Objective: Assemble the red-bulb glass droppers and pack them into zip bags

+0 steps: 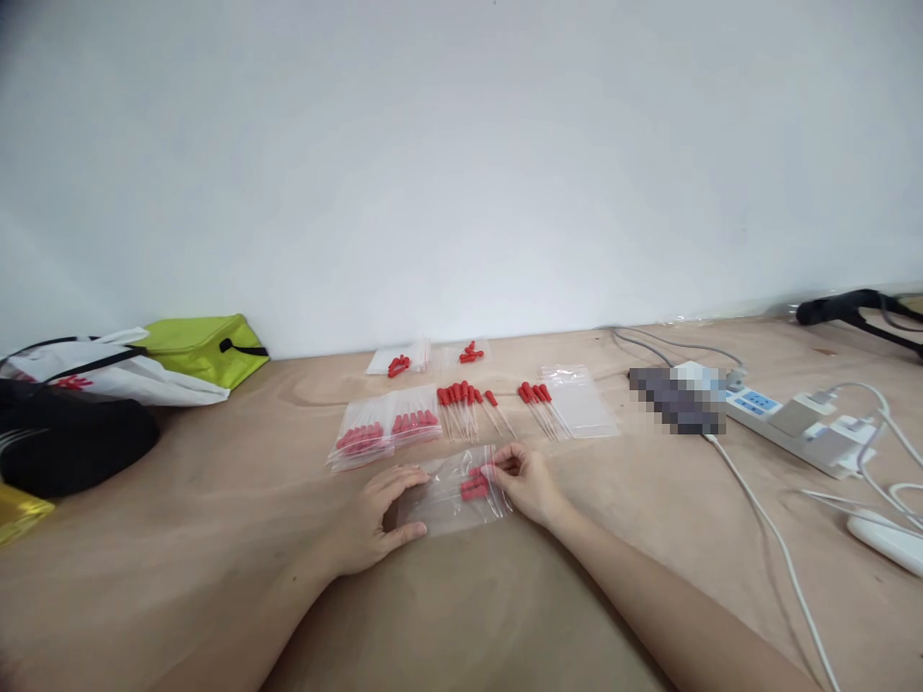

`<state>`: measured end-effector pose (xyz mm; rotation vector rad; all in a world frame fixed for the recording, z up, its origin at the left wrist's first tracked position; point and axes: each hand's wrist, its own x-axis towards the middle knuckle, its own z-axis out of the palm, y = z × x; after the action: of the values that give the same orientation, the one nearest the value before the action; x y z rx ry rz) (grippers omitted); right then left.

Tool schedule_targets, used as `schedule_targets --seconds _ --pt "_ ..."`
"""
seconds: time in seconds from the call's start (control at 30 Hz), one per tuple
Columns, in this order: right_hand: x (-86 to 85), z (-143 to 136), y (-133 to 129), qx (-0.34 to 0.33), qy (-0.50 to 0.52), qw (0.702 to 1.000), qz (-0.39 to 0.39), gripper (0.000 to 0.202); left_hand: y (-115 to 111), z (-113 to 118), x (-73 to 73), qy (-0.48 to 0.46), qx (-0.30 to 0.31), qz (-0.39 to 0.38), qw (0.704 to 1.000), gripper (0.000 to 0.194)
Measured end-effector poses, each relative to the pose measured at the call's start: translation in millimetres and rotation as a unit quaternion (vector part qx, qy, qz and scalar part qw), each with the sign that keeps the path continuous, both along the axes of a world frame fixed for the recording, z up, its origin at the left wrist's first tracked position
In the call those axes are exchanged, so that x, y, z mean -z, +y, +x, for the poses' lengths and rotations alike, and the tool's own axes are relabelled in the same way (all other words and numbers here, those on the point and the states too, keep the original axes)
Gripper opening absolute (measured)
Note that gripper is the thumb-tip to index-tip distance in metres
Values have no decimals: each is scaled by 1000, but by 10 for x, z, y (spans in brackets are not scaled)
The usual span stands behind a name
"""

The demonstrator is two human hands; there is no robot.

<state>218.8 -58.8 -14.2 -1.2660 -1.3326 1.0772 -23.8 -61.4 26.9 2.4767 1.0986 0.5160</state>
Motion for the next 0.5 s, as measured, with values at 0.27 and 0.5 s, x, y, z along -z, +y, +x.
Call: schedule_targets --seconds 0.27,0.5 --pt "-97 169 298 2 -302 953 40 18 2 -9 22 -1 3 0 1000 44" --pt "-277 112 869 89 -440 894 -12 33 4 -19 33 0 9 4 1000 42"
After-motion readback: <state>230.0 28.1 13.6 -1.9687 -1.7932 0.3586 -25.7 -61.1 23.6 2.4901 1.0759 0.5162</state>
